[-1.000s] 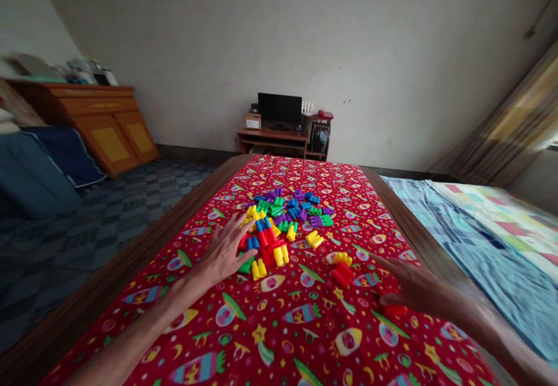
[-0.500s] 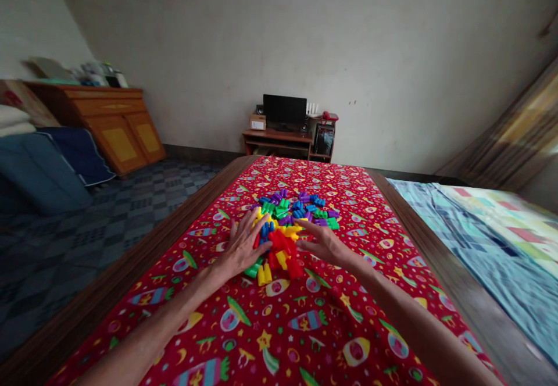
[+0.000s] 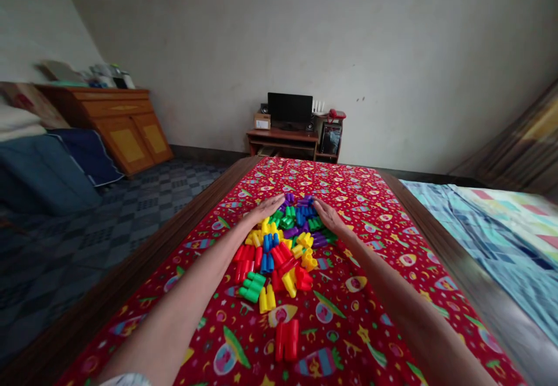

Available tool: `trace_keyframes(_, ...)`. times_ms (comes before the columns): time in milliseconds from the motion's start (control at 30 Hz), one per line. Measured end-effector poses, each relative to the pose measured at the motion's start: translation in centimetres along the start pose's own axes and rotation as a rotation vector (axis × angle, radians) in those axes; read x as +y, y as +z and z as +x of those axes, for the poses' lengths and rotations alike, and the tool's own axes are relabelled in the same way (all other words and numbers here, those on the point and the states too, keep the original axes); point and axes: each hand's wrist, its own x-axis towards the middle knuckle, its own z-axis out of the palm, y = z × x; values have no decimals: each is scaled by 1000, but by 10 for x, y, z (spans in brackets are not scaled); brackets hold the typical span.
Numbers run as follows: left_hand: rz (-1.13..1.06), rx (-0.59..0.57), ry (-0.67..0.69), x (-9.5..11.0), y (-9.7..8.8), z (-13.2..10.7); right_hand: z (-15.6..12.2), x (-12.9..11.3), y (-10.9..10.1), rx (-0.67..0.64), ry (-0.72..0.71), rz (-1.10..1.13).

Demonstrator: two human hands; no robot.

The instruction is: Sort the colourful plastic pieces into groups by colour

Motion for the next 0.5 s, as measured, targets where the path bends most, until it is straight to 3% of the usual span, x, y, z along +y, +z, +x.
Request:
trace_keyframes(100,-108,-141,-21,15,-3,0,-4,-26,33,-130,-109,183)
trace_keyframes(233,-176,-239,-36,33,-32,-28,-30,-60,53,-313,-185,394)
trace_keyframes(300,-200,-243,-47,39,-52,-53,-37,-70,46,-395,-189,524)
trace_keyframes(367,-231,-222,-28,47,-69,-86,-31,-70,31,-385,-185,557)
trace_keyframes(433,-128,-157,61,62,-79,-128,-11,-63,16,-267,-189,408)
trace_keyframes(500,102,-91,157,84,-77,-173,17,-52,7,-158,-186,163)
